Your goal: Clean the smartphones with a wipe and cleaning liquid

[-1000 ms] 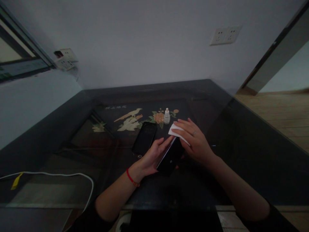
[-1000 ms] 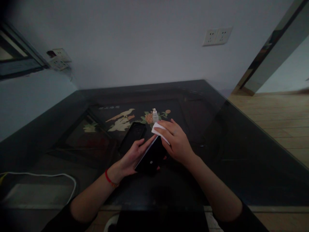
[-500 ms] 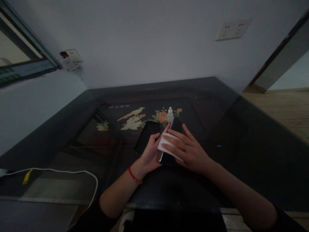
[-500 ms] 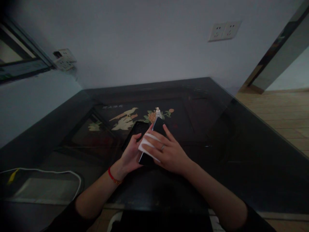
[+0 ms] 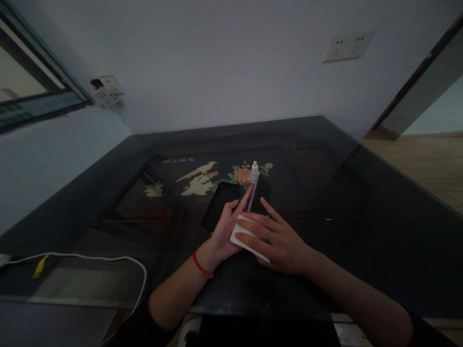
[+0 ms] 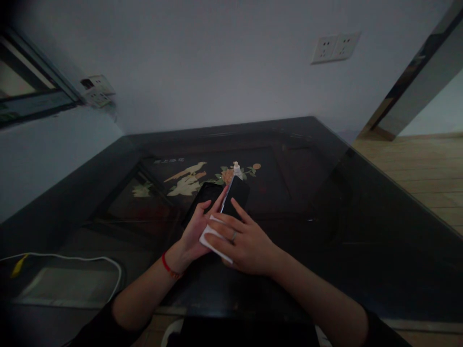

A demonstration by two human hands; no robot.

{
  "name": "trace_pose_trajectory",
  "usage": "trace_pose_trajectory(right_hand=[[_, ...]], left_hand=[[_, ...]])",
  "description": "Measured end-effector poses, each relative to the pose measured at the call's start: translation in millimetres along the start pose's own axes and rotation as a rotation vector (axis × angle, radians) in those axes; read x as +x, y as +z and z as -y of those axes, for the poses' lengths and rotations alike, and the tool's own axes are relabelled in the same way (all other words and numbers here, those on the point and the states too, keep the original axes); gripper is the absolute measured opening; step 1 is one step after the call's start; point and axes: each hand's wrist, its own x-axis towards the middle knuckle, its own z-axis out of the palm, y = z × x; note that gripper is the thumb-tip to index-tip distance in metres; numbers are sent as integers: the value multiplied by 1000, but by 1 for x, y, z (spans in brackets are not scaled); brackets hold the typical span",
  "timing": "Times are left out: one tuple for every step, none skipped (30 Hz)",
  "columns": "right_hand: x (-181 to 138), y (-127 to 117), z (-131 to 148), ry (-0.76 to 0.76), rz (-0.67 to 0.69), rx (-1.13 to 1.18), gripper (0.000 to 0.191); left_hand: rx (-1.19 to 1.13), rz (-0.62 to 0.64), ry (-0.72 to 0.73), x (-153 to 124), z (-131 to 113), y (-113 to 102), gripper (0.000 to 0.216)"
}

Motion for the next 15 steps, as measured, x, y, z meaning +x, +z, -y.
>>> trace_pose_trajectory(right_hand=[[0, 1, 3, -37, 3, 11, 33], [0, 2, 4, -69, 8, 18, 33], [-1, 3, 4, -92, 13, 23, 34], [-2, 3, 4, -108, 17, 28, 35], [-3, 3, 3, -119, 21, 32, 35], [-4, 3, 1, -128, 23, 37, 36], [-5, 2, -1, -137, 24, 39, 37], [-6, 2, -2, -146, 23, 38, 38], [-6, 1, -4, -155, 19, 32, 38], [-6, 0, -5, -163, 14, 25, 37], [-7, -1, -6, -168, 5, 21, 36], [-8, -3, -8, -170, -9, 24, 34], [-8, -4, -10, -162, -32, 36, 32], [-10, -6, -12, -134, -75, 62, 30], [-11, -9, -15, -73, -139, 102, 28]], left_hand=[[-6, -6, 19, 0, -1, 1, 51], [-11, -11, 36, 0, -2, 1, 52], [-15, -15, 52, 0, -2, 2, 54], [-15, -16, 64, 0, -3, 2, 55], [-11, -13, 70, 0, -3, 2, 56], [-8, -11, 71, 0, -3, 2, 56], [-7, -11, 69, -1, -3, 2, 56], [-7, -13, 65, -1, -4, 2, 56], [-9, -17, 61, -1, -4, 2, 55], [-10, -22, 61, -2, -6, 2, 55], [-12, -27, 69, -2, -7, 2, 55], [-12, -33, 85, -2, -8, 2, 54], [-11, -44, 108, -2, -10, 2, 53], [-8, -60, 134, -2, -11, 2, 52], [-3, -78, 157, -1, -12, 1, 51]])
